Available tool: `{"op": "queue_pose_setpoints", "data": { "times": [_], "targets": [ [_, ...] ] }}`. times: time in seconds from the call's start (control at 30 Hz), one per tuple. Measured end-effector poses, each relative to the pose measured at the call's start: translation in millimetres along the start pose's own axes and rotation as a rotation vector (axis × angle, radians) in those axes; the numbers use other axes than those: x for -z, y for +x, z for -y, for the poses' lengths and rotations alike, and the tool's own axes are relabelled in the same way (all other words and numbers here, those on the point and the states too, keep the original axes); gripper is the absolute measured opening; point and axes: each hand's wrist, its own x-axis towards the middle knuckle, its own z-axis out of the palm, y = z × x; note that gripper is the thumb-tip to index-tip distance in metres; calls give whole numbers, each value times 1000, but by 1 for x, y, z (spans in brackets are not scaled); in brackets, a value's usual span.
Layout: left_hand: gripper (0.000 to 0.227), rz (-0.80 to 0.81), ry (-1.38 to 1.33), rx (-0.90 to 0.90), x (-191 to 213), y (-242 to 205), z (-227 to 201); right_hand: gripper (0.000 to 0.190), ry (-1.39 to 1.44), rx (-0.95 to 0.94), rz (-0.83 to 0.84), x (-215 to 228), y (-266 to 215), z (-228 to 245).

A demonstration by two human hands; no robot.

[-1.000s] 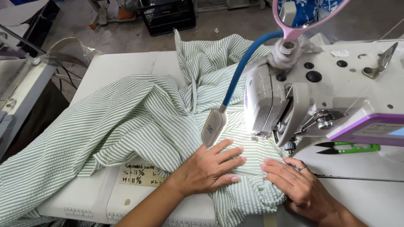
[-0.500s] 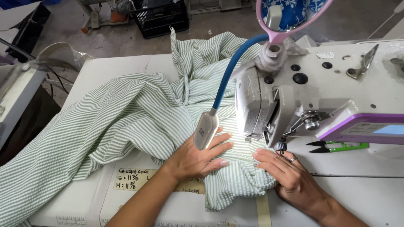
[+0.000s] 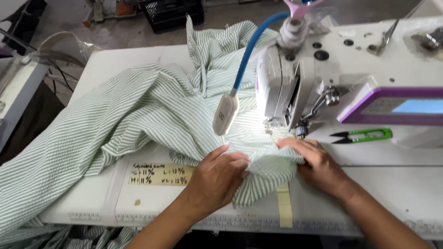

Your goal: Sew the seams of a green and white striped shirt using an industrial sewing machine.

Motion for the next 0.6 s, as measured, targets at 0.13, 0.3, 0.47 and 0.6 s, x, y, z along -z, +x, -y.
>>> {"op": "queue_pose_setpoints", "data": {
  "times": [0.13, 0.3, 0.47, 0.6],
  "targets": [
    [125, 138, -88, 203, -16, -1, -20, 56, 65, -133, 14, 8, 6, 15],
    [68, -93, 167, 181, -66, -35, 14, 47, -46, -233, -76, 2, 12, 31],
    [56, -115, 83, 198, -14, -4, 0, 38, 12, -316, -72, 7, 18, 46],
    [55, -68, 75, 183, 21, 28, -13, 27, 20, -300, -145, 6, 17, 50]
  ]
}}
